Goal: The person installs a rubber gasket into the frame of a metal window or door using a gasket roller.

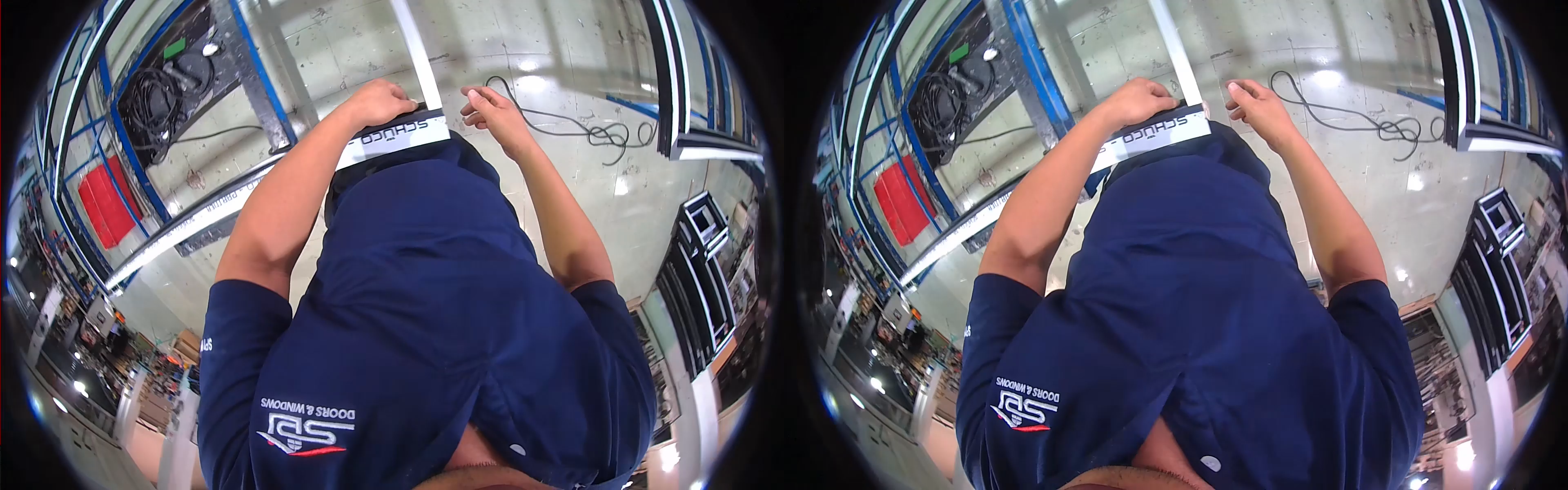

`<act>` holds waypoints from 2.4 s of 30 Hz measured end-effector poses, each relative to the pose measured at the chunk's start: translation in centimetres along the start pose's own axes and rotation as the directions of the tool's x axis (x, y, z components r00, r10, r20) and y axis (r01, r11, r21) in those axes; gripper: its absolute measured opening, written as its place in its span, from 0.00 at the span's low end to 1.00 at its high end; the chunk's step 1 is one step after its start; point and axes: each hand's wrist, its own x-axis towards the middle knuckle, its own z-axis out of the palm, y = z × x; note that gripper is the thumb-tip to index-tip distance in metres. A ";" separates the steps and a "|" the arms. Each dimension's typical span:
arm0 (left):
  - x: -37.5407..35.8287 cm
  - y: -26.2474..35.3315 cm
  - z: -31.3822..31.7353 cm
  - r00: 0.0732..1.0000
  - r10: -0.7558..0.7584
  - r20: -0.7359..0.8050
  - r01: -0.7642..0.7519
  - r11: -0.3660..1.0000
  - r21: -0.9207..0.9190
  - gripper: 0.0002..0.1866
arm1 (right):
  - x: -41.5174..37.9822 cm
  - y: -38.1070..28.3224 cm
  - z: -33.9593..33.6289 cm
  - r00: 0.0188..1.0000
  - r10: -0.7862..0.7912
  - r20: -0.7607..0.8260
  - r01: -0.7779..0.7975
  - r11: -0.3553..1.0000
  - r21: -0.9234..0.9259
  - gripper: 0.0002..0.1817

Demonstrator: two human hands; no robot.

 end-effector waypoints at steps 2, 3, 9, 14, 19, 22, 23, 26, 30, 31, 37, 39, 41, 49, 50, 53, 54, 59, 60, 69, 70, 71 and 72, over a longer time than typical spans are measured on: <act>-0.1 0.0 0.1 1.000 0.025 0.001 -0.025 0.998 0.060 0.23 | 0.3 0.6 -0.4 1.000 0.020 -0.011 -0.019 0.999 0.038 0.30; 0.0 0.2 0.1 0.999 0.035 -0.008 -0.034 0.994 0.103 0.23 | 0.3 0.8 -0.7 0.999 0.024 -0.044 -0.021 0.998 0.066 0.30; -0.6 2.2 0.0 0.993 -0.113 -0.037 0.117 0.984 0.132 0.22 | 0.6 4.8 -2.0 0.992 0.058 -0.111 -0.035 0.980 0.196 0.29; -1.3 3.0 -0.1 0.967 -0.253 0.021 0.254 0.965 -0.068 0.18 | 0.9 10.9 -3.4 0.960 0.193 -0.200 -0.123 0.940 0.319 0.29; -1.1 0.6 0.3 0.983 -0.168 0.074 0.179 0.963 -0.201 0.16 | -0.6 20.5 -5.7 0.842 0.432 -0.324 -0.262 0.851 0.455 0.28; -0.8 -0.5 0.9 0.988 -0.146 0.043 0.152 0.960 -0.234 0.15 | -2.9 24.9 -6.4 0.768 0.549 -0.329 -0.378 0.803 0.460 0.29; -0.7 -1.0 1.1 0.992 -0.125 0.015 0.125 0.969 -0.215 0.15 | -3.6 26.3 -6.4 0.768 0.551 -0.326 -0.376 0.801 0.466 0.29; -0.7 -0.9 1.3 0.994 -0.107 -0.032 0.099 0.978 -0.182 0.14 | -4.9 29.7 -5.8 0.695 0.642 -0.323 -0.454 0.741 0.495 0.30; -0.6 -0.4 1.3 0.991 -0.121 -0.061 0.115 0.988 -0.102 0.15 | -5.2 30.4 -5.0 0.682 0.662 -0.311 -0.521 0.738 0.429 0.30; -0.7 -0.2 1.3 0.990 -0.123 -0.063 0.116 0.988 -0.101 0.15 | -4.9 30.1 -4.7 0.693 0.651 -0.310 -0.524 0.750 0.404 0.31; -0.6 -0.2 1.7 0.986 -0.131 -0.099 0.122 0.987 -0.101 0.16 | -1.1 26.0 -3.7 0.823 0.455 -0.341 -0.336 0.873 0.355 0.28; -0.6 0.3 1.6 0.980 -0.167 -0.107 0.164 0.986 -0.029 0.15 | 0.4 24.5 -3.5 0.846 0.387 -0.366 -0.279 0.908 0.313 0.27; -0.8 0.4 1.7 0.980 -0.167 -0.113 0.162 0.986 -0.050 0.15 | 1.2 22.4 -3.3 0.867 0.312 -0.388 -0.219 0.939 0.267 0.26; -1.4 0.9 1.1 0.978 -0.207 -0.022 0.195 0.949 -0.249 0.16 | 0.9 16.5 -3.8 0.924 0.215 -0.316 -0.139 0.959 0.246 0.26; -1.3 1.2 1.0 0.973 -0.232 -0.012 0.226 0.955 -0.194 0.16 | 0.7 16.3 -3.9 0.927 0.206 -0.313 -0.136 0.963 0.231 0.26; -1.7 1.1 0.8 0.968 -0.251 -0.010 0.246 0.955 -0.165 0.17 | 0.3 15.4 -4.1 0.934 0.178 -0.311 -0.121 0.973 0.195 0.27; -1.8 0.9 0.8 0.970 -0.244 -0.002 0.240 0.955 -0.174 0.17 | 0.0 14.8 -4.3 0.934 0.172 -0.314 -0.122 0.977 0.173 0.26; -1.5 -0.3 0.8 0.979 -0.203 0.014 0.201 0.961 -0.190 0.18 | -0.8 11.2 -5.0 0.940 0.140 -0.311 -0.119 0.989 0.086 0.26; -1.5 -0.3 0.7 0.983 -0.185 0.012 0.185 0.972 -0.147 0.19 | -0.7 10.2 -5.1 0.941 0.053 -0.334 -0.056 0.998 0.003 0.25; -2.3 -0.6 0.4 0.996 -0.067 -0.064 0.062 0.996 -0.066 0.18 | -0.7 -8.7 2.3 0.686 -0.728 0.016 0.592 0.545 -0.594 0.13; -2.6 -0.8 0.4 0.995 -0.082 -0.057 0.077 0.994 -0.083 0.18 | -0.1 -10.0 3.8 0.614 -0.765 0.194 0.666 0.371 -0.647 0.13; -2.9 -1.0 0.1 0.994 -0.094 -0.051 0.089 0.991 -0.098 0.18 | 0.8 -10.8 5.3 0.605 -0.765 0.221 0.677 0.347 -0.649 0.13; -3.5 -0.7 -0.5 0.990 -0.140 -0.001 0.138 0.981 -0.140 0.18 | 1.8 -11.3 6.7 0.664 -0.657 0.356 0.674 0.321 -0.666 0.13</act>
